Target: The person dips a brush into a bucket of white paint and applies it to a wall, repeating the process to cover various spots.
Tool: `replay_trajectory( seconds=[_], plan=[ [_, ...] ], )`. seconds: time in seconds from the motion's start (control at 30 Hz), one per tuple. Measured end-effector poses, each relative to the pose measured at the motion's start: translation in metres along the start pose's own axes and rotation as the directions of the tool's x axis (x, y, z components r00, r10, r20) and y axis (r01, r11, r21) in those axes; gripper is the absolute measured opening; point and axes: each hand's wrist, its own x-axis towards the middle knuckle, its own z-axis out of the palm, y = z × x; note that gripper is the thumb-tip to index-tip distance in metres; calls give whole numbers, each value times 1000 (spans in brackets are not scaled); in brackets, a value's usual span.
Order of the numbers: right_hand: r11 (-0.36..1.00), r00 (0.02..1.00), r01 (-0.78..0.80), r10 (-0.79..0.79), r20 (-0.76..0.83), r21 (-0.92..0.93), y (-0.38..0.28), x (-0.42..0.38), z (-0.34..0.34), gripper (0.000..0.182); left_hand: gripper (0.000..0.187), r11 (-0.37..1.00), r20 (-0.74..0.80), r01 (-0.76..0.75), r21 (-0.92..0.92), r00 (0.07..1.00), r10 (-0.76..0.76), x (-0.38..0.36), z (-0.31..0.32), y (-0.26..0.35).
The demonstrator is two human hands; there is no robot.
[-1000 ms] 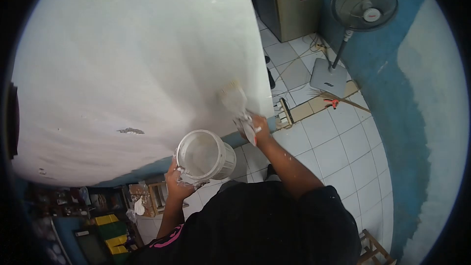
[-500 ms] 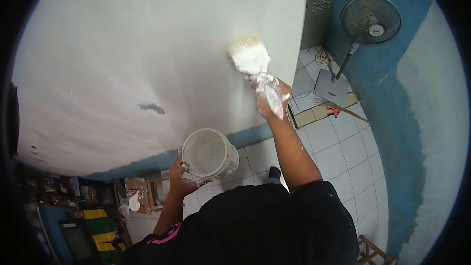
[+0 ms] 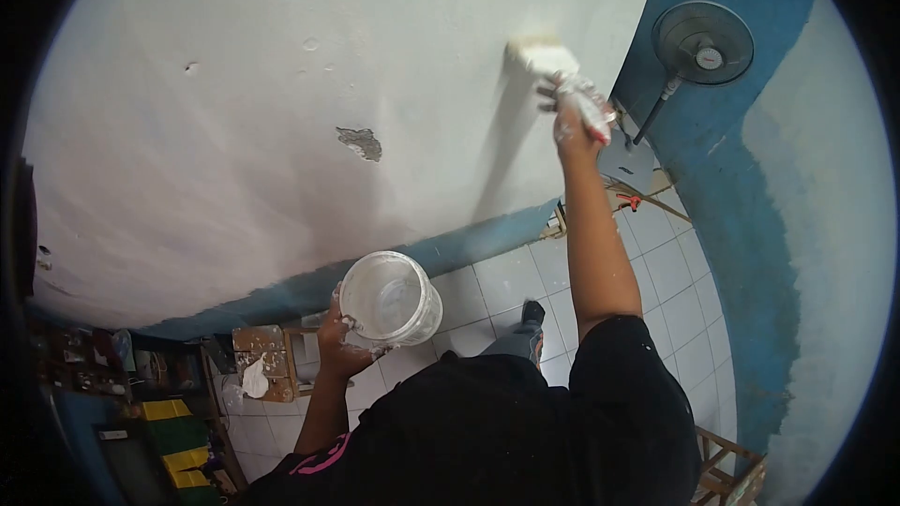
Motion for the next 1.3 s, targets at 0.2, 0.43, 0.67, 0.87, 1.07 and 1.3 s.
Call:
replay_trajectory(
  seconds=[0.2, 0.43, 0.67, 0.87, 1.07, 1.3],
  plan=[
    [972, 987, -162, 163, 6, 169, 114, -36, -30, 37, 72, 994, -50, -89, -62, 995, 86, -4, -25, -2],
    [912, 914, -406, 404, -44, -65, 131, -112, -43, 27, 74, 996, -26, 3, -87, 1000, -5, -14, -28, -16],
    [997, 993, 26, -18, 118, -67, -13, -3, -7, 30, 78, 992, 10, -4, -127, 1000, 6, 0, -9, -28],
    [940, 946, -322, 323, -11, -114, 61, -15, -55, 31, 73, 989, 86, -3, -147, 996, 15, 29, 39, -16],
    [859, 862, -505, 507, -2, -89, 98, -54, -95, 23, 69, 988, 59, -94, -122, 993, 102, 77, 73, 14],
    [992, 960, -14, 48, 277, -125, -26, 83, -92, 16, 61, 992, 60, -95, -88, 993, 100, 125, 109, 49]
  ],
)
